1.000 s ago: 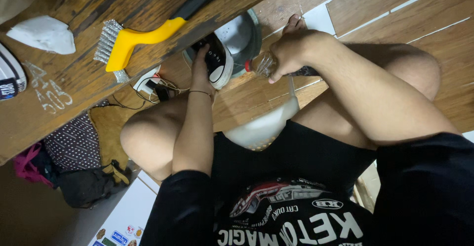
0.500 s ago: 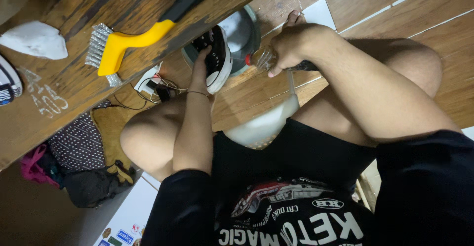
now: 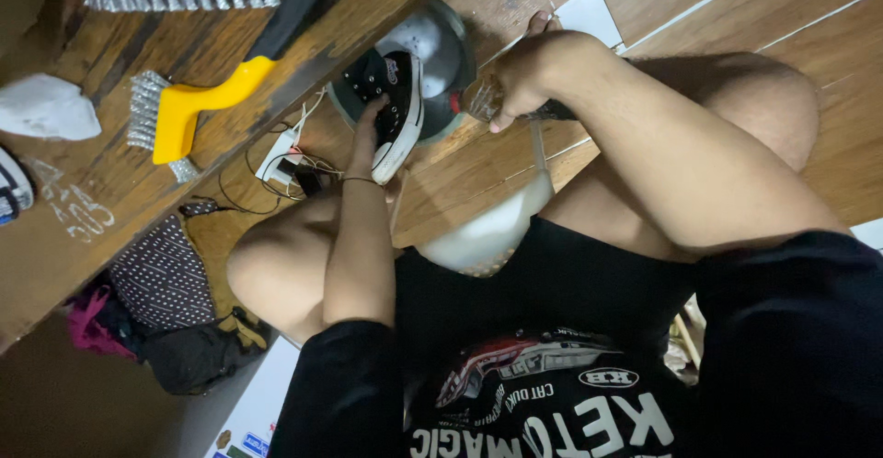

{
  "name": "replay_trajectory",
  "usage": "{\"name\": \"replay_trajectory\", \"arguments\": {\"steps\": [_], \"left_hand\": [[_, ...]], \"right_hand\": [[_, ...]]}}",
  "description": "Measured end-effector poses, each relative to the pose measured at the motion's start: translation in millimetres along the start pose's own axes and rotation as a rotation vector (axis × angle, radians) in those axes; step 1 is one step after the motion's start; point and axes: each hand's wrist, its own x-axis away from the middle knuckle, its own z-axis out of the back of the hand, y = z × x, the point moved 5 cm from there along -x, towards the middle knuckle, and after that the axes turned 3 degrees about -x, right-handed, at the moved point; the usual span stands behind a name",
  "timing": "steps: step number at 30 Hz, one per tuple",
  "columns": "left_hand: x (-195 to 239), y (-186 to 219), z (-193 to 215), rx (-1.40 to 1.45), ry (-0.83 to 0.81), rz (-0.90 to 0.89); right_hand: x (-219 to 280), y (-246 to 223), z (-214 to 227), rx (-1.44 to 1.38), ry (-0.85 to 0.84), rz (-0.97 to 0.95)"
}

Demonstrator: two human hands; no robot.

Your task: The person cleans a black high-top sneaker by scrubbing the upper and sole with a brush dipped in soapy water. They then apply a liquid from a bottle to the shoe and wipe it with a yellow cloth.

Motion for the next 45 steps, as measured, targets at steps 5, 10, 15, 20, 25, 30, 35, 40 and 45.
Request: {"name": "replay_trajectory", "arguments": {"steps": [5, 10, 15, 20, 25, 30, 35, 40, 45], "left_hand": [[14.7, 3.7, -2.9, 0.062, 0.008, 0.003], [25.6, 5.9, -8.7, 0.071, -0.049, 0.043], [15.8, -2.3, -6.5, 0.187, -0.099, 0.028], [52.9, 7.8, -22.2, 0.211, -0.081, 0.135], [69.6, 9.1, -30.8, 0.289, -0.042, 0.209], [43.1, 6.9, -17.9, 0.157, -0.045, 0.056], [31.1, 1.3, -11.3, 0.181, 0.02, 0.118], [14.4, -6.6, -4.9, 0.286, -0.022, 0.158], [27.3, -1.7, -10.0, 0.262, 0.02, 0.106]], "right_hand": [[-18.8, 4.0, -2.5, -0.008, 0.027, 0.018], [-23.0, 9.9, 0.4, 0.009, 0.057, -0.002], [-43.2, 15.0, -1.9, 0.04, 0.035, 0.014], [-48.8, 19.0, -1.3, 0.012, 0.016, 0.009], [-44.9, 22.7, 2.8, -0.081, 0.047, -0.036], [-55.7, 16.5, 1.3, -0.007, 0.022, 0.005], [-5.7, 3.0, 12.5, 0.019, -0.023, 0.029], [19.4, -6.5, 17.7, -0.064, -0.002, -0.007], [42.4, -12.7, 22.6, -0.093, -0.058, 0.007]]}}
